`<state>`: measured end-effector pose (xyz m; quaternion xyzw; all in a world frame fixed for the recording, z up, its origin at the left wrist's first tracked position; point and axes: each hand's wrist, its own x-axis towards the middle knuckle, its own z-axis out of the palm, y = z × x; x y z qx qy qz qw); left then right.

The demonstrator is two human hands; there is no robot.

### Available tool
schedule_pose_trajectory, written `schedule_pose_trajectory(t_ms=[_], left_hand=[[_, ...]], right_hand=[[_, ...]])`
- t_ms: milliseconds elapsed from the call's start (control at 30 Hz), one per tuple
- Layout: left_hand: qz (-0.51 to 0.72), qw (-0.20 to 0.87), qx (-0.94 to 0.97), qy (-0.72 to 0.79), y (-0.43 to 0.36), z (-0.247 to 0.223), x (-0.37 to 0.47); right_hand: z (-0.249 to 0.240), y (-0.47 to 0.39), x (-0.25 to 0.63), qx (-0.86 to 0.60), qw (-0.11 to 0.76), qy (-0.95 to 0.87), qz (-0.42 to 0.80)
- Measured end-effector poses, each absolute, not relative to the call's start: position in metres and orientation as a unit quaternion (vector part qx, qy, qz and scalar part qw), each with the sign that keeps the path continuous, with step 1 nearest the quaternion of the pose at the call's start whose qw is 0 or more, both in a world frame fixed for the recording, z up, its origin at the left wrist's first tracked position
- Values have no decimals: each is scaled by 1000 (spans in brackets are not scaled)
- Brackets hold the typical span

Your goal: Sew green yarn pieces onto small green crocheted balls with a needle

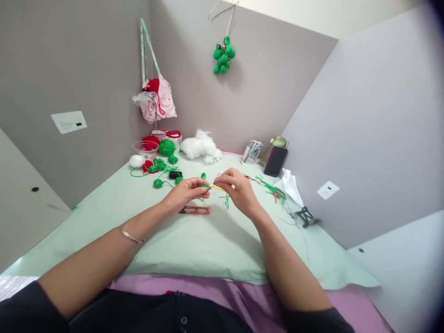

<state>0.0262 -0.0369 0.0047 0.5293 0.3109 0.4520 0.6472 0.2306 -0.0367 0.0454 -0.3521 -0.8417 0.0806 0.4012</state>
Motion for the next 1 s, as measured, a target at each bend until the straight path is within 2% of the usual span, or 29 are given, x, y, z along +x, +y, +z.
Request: schedule_pose_trajectory(t_ms=[133, 367, 467, 700, 867, 1000], left_hand=[[452, 642, 530, 320, -38, 6, 27], [440, 635, 540, 334, -40, 9, 27], [417, 650, 553, 314, -40, 11, 24], [354, 684, 579, 269, -46, 18, 23], [373, 689, 561, 267, -46, 15, 25], [417, 644, 581, 271, -40, 8, 26]], right_hand=[[45, -35, 232, -350, 383, -855, 15], [47, -36, 233, -344, 360, -867, 6], [48, -37, 235, -339, 348, -873, 37], [52, -37, 239, -299, 344, -867, 200], [50, -39, 235, -310, 362, -855, 205], [45, -37, 230, -345, 382, -834, 200]])
